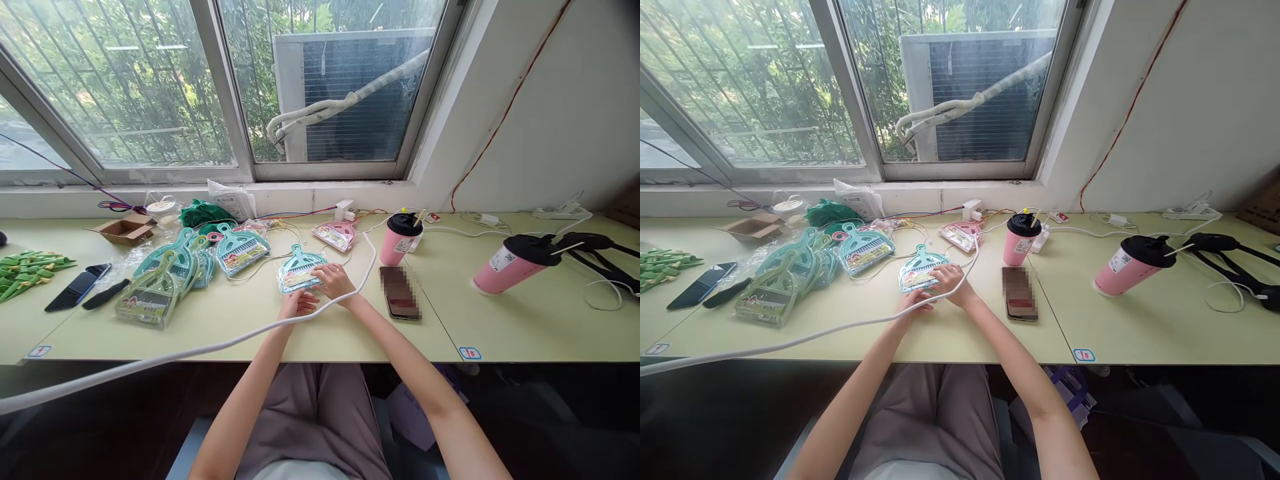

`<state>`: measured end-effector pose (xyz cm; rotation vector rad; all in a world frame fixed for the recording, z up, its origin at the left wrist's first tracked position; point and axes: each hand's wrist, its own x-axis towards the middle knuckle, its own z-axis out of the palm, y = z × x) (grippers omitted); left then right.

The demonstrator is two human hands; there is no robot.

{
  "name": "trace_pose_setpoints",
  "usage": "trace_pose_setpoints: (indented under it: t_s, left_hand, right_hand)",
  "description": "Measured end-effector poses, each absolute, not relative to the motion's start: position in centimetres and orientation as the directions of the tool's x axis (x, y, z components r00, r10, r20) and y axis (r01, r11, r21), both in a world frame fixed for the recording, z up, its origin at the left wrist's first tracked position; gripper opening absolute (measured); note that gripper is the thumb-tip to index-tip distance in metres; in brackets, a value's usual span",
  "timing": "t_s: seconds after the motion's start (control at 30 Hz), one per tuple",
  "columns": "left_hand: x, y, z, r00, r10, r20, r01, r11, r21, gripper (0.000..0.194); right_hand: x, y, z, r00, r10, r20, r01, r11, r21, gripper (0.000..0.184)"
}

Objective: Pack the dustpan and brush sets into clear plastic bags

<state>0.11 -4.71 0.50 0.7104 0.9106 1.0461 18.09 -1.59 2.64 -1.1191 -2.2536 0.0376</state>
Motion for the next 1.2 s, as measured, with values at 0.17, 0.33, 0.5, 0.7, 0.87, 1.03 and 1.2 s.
trace_pose_setpoints:
  t_s: [0.17,0.33,0.5,0.7,0.87,1.03,1.2]
  left_hand:
    - [-0.9,-5.8,2.2,0.175,0.901,-0.396,-0.183,0.425,0.886,0.029]
    - [-2.5,-7.7,3.3,0.273,0.931,-0.244,-0.023,0.26,0.965,0.039]
    - [-5.6,-9.5,2.9,0.177,0.937,0.301,0.385,-0.347,0.855,0.048]
    - [-7.3,-6.6,2.1,0.367,0.868,0.334,0.554,-0.492,0.672,0.024]
    - [-7.2,-4.0,2.5,0.371,0.893,0.253,0.561,-0.433,0.705,0.018]
    - [-7.2,-3.7,2.3,0.308,0.919,0.246,0.574,-0.386,0.723,0.02]
    - [-7.1,-3.7,1.8,0.282,0.927,0.249,0.574,-0.371,0.73,0.025]
  right_hand:
    - [21.0,-2.6,2.5,-0.5,0.715,0.488,0.545,0.698,-0.464,0.074]
    - [21.7,-4.7,2.8,-0.445,0.808,0.385,0.52,0.584,-0.623,0.034]
    - [22.3,-6.5,2.6,-0.42,0.82,0.389,0.504,0.567,-0.651,0.018]
    - [22.6,-6.8,2.0,-0.373,0.845,0.384,0.533,0.534,-0.657,0.014]
    - [22.1,-6.3,1.8,-0.3,0.892,0.336,0.579,0.451,-0.679,0.009]
    - [21.9,-6.4,1.5,-0.279,0.873,0.401,0.58,0.486,-0.654,0.012]
    - [21.3,-6.6,1.0,-0.261,0.878,0.401,0.596,0.473,-0.649,0.013]
